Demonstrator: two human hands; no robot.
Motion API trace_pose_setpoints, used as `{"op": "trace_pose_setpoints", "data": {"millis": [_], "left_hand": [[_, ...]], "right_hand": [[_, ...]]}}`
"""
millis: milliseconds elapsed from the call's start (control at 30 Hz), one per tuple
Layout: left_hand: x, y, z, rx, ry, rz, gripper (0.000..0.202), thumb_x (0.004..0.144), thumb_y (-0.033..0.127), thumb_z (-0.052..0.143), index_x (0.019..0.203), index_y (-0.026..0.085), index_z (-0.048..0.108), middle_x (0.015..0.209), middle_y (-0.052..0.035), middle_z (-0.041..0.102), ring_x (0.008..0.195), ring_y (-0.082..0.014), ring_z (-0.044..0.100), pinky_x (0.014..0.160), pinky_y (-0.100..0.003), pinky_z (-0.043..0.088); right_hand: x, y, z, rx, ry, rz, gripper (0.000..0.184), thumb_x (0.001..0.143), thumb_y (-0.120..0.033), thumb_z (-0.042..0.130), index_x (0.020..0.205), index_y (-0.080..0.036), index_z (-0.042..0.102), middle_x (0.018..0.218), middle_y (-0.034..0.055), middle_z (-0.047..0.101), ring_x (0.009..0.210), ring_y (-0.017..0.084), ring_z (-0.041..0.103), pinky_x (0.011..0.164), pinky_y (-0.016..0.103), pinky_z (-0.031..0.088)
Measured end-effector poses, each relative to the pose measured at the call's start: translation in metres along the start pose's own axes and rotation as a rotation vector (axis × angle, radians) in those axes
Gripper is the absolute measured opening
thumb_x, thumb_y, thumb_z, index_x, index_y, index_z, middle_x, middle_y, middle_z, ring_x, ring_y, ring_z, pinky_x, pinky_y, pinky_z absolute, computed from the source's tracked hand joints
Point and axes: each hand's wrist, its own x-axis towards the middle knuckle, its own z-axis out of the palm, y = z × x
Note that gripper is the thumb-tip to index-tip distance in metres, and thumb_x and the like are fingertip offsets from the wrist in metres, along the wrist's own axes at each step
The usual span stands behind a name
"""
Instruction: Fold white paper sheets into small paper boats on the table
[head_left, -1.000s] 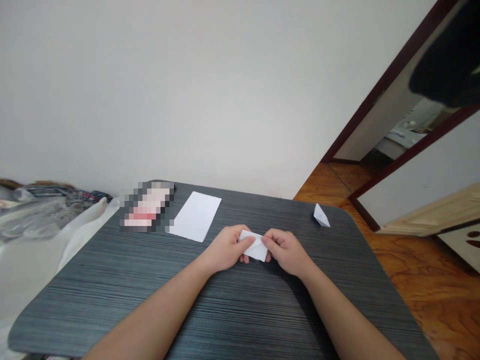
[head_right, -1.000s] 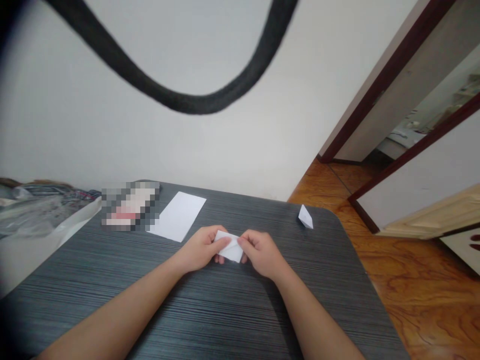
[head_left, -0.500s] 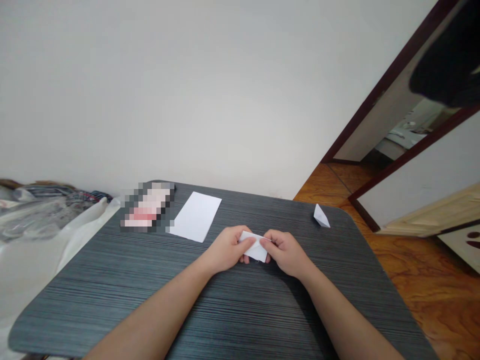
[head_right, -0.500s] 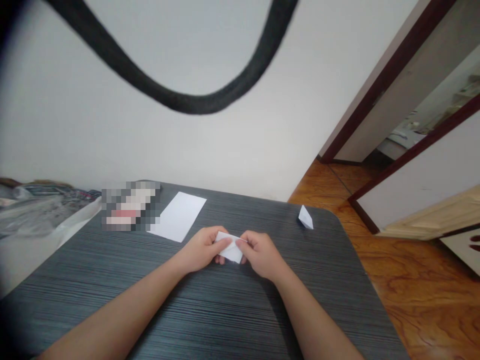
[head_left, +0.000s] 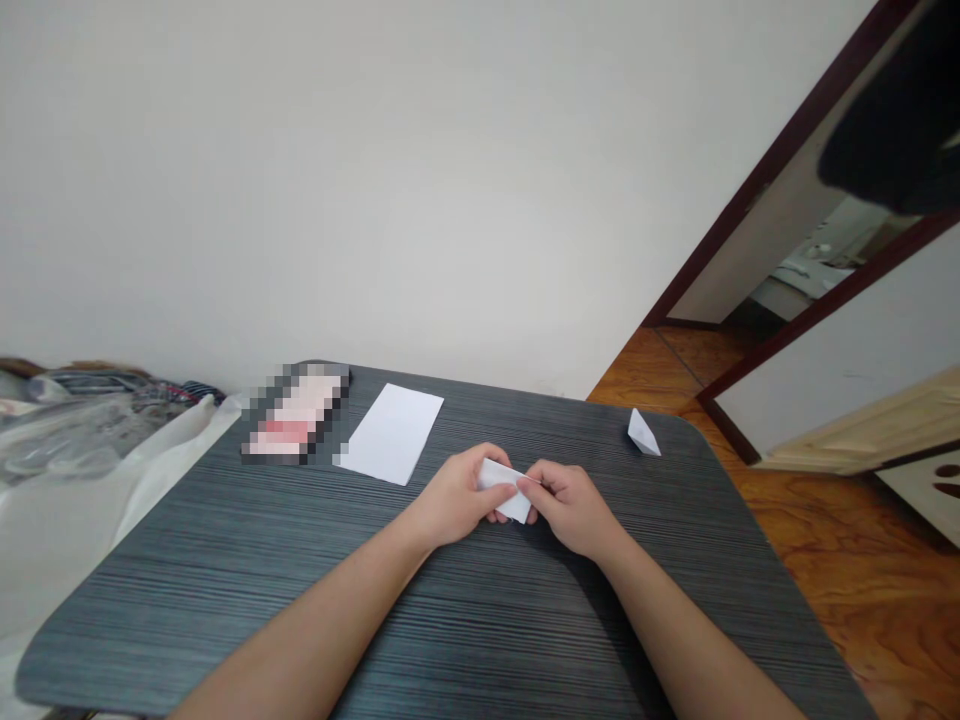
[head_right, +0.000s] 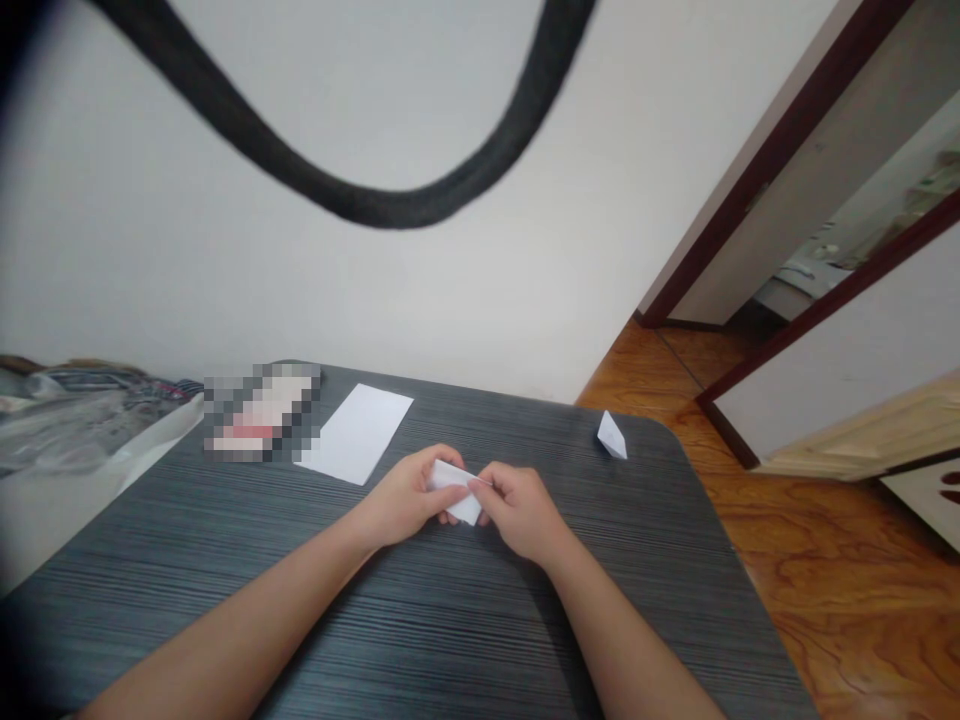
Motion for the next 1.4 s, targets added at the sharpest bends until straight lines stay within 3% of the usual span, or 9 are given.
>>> {"op": "trace_pose_setpoints", "data": {"millis": [233,833,1033,1400], "left_hand": [[0.000,-0.001,-0.001,0.022,0.003,0.000,0.029,0.079,0.029,0.056,0.105,0.018,0.047,0.064,-0.0003,0.060,0.056,-0.0144,0.061,0.051,-0.024,0.048],[0.002,-0.001,-0.002,0.015,0.003,0.024,0.019,0.082,0.026,0.052,0.097,0.016,0.051,0.066,-0.0022,0.063,0.057,-0.0137,0.061,0.053,-0.023,0.048],[0.000,0.001,-0.002,0.004,-0.007,0.035,0.019,0.082,0.027,0.053,0.097,0.016,0.050,0.067,-0.0023,0.063,0.058,-0.0139,0.062,0.053,-0.024,0.048],[0.001,0.000,-0.001,0.018,-0.029,0.029,0.021,0.081,0.025,0.054,0.099,0.017,0.050,0.065,-0.0013,0.062,0.056,-0.0132,0.060,0.053,-0.024,0.048]], "right_hand": [[-0.001,0.004,-0.002,0.034,0.013,0.011,0.024,0.088,-0.029,0.048,0.067,-0.018,0.055,0.056,-0.0009,0.062,0.052,0.012,0.057,0.054,0.022,0.041],[0.000,0.012,-0.004,0.186,0.015,0.070,0.025,0.088,-0.031,0.048,0.068,-0.017,0.053,0.055,-0.0004,0.061,0.051,0.011,0.055,0.053,0.022,0.041],[0.001,0.014,0.000,0.321,-0.078,0.142,0.016,0.085,-0.030,0.052,0.078,-0.016,0.056,0.058,-0.0009,0.059,0.048,0.010,0.050,0.044,0.019,0.035],[0.001,0.013,-0.001,0.253,-0.089,0.146,0.021,0.084,-0.030,0.053,0.069,-0.016,0.056,0.056,0.0000,0.060,0.048,0.010,0.051,0.046,0.020,0.037]]}}
